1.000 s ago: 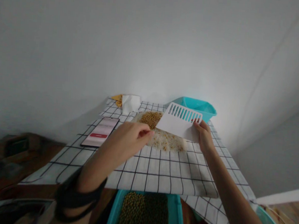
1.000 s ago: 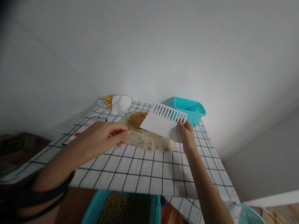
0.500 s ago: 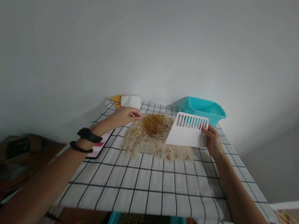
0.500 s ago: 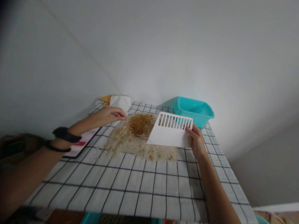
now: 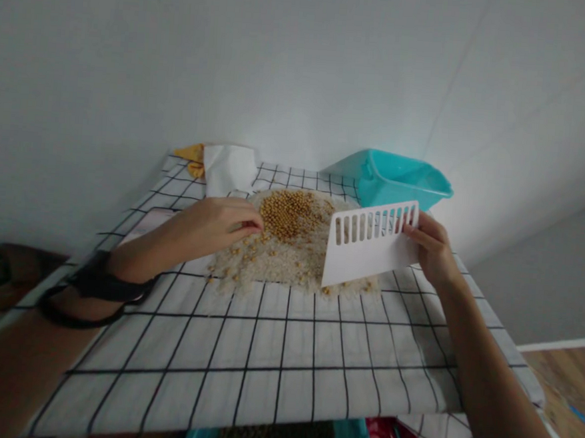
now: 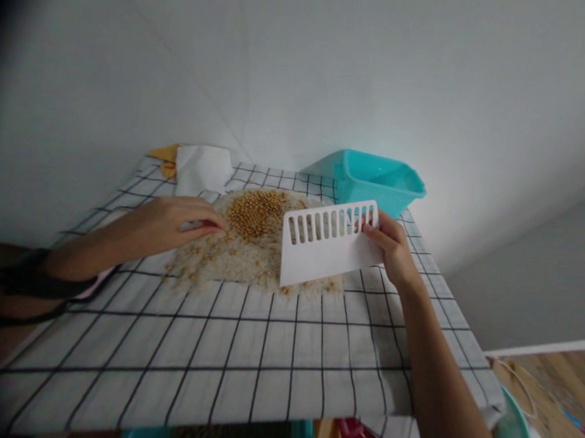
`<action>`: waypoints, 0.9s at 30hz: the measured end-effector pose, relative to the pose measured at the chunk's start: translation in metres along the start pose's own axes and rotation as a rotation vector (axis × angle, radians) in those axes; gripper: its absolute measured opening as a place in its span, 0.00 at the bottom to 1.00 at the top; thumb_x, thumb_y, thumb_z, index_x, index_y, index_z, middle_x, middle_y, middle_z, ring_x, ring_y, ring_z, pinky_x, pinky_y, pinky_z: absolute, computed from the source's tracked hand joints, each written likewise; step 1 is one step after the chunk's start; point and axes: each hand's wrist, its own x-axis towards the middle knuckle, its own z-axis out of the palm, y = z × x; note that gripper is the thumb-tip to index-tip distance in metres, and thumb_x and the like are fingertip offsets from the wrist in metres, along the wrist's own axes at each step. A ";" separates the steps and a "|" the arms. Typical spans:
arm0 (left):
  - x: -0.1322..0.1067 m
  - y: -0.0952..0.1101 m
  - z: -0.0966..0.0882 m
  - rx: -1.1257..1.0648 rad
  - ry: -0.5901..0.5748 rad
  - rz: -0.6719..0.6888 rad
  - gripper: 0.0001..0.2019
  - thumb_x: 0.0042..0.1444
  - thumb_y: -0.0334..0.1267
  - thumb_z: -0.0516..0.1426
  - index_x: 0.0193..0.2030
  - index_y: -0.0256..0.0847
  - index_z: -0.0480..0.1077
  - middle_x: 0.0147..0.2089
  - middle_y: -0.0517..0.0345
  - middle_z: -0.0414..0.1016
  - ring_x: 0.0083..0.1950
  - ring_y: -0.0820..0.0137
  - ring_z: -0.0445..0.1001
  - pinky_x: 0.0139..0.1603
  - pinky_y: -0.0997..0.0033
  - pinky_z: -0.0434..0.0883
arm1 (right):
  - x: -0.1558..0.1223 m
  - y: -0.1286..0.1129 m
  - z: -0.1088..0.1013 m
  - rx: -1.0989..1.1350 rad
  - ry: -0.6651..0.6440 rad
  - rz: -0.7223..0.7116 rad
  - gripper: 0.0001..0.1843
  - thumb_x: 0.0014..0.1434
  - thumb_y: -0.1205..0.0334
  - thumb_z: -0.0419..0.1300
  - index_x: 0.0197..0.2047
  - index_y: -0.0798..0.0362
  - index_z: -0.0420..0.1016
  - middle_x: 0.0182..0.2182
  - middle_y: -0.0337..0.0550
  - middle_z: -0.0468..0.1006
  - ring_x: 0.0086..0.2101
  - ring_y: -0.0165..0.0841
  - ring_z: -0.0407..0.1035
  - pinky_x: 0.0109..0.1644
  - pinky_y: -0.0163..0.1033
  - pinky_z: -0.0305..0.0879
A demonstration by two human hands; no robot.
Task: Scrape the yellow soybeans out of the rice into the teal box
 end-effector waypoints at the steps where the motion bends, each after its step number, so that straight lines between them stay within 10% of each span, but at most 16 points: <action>1: -0.001 0.000 0.001 0.074 0.006 0.047 0.18 0.64 0.43 0.48 0.41 0.39 0.77 0.41 0.51 0.81 0.42 0.64 0.77 0.46 0.67 0.68 | 0.000 -0.001 0.001 0.000 -0.016 0.002 0.10 0.52 0.55 0.67 0.39 0.47 0.81 0.33 0.39 0.79 0.33 0.36 0.69 0.38 0.40 0.64; 27: -0.008 0.008 0.004 0.244 0.172 0.286 0.19 0.69 0.41 0.47 0.41 0.34 0.77 0.38 0.53 0.79 0.38 0.68 0.74 0.40 0.69 0.66 | -0.004 -0.008 0.002 0.059 -0.081 0.063 0.08 0.51 0.55 0.67 0.35 0.47 0.79 0.31 0.39 0.79 0.42 0.42 0.74 0.44 0.46 0.70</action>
